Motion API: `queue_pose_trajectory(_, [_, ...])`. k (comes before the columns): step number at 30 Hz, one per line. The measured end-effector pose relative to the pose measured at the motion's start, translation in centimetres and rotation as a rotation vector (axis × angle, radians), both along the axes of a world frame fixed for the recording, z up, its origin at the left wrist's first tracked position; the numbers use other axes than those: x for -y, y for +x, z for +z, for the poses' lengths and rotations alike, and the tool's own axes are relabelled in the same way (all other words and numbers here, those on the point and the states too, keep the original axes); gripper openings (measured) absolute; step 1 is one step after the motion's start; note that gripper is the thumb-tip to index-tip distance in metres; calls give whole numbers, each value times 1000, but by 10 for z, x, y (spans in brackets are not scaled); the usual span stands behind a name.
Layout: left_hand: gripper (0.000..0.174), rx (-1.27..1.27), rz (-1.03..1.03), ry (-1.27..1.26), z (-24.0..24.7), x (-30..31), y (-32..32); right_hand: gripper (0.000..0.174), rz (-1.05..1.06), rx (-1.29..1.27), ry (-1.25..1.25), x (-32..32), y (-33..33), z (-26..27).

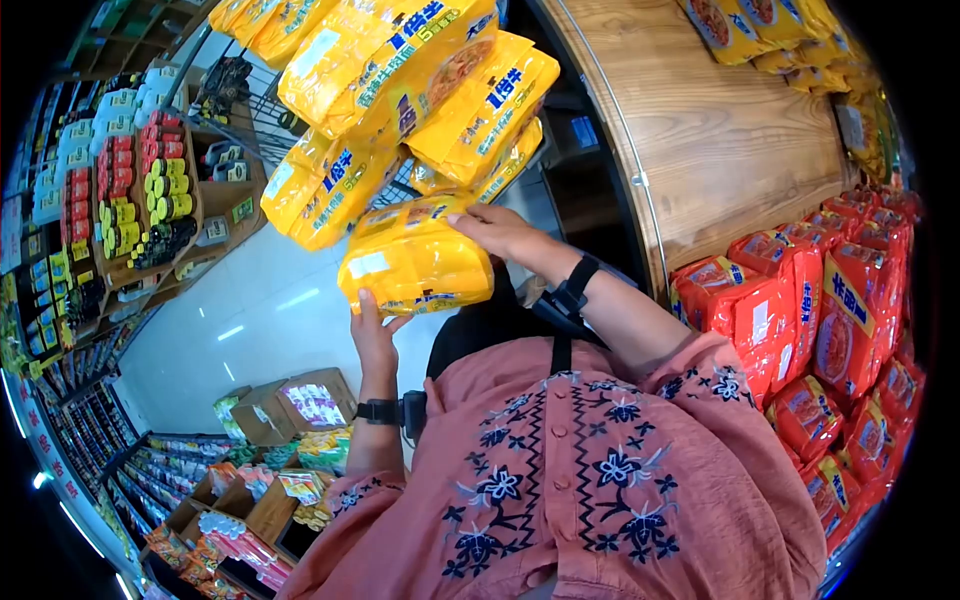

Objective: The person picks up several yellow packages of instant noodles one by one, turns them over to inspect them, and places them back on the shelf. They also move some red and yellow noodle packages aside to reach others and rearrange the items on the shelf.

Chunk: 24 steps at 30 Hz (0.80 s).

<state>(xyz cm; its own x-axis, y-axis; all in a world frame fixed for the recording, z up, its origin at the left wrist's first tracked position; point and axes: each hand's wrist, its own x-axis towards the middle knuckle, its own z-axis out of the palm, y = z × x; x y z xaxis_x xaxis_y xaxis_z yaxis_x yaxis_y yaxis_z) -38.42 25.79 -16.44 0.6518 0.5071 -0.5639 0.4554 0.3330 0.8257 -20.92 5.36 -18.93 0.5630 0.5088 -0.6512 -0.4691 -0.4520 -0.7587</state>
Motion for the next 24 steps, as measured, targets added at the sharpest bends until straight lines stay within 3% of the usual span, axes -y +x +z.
queue_pose_trajectory(6, [63, 72, 148, -235, -9, -7, -13, 57, 179, 401, 5, -26, 9, 47])
queue_pose_trajectory(10, [62, 236, 276, -447, -16, 1, -14, 48, 142, 751, 199, -52, 13, 39])
queue_pose_trajectory(12, [63, 211, 171, -395, -9, 6, -10, 46, 58, 840, 222, -60, 17, 34])
queue_pose_trajectory(16, [68, 52, -93, -272, 6, -4, -4, 46, 35, 725, 131, -44, 12, 37])
queue_pose_trajectory(24, [74, 21, -94, -234, 9, -15, -15, 51, 154, 813, -154, -12, -12, 69])
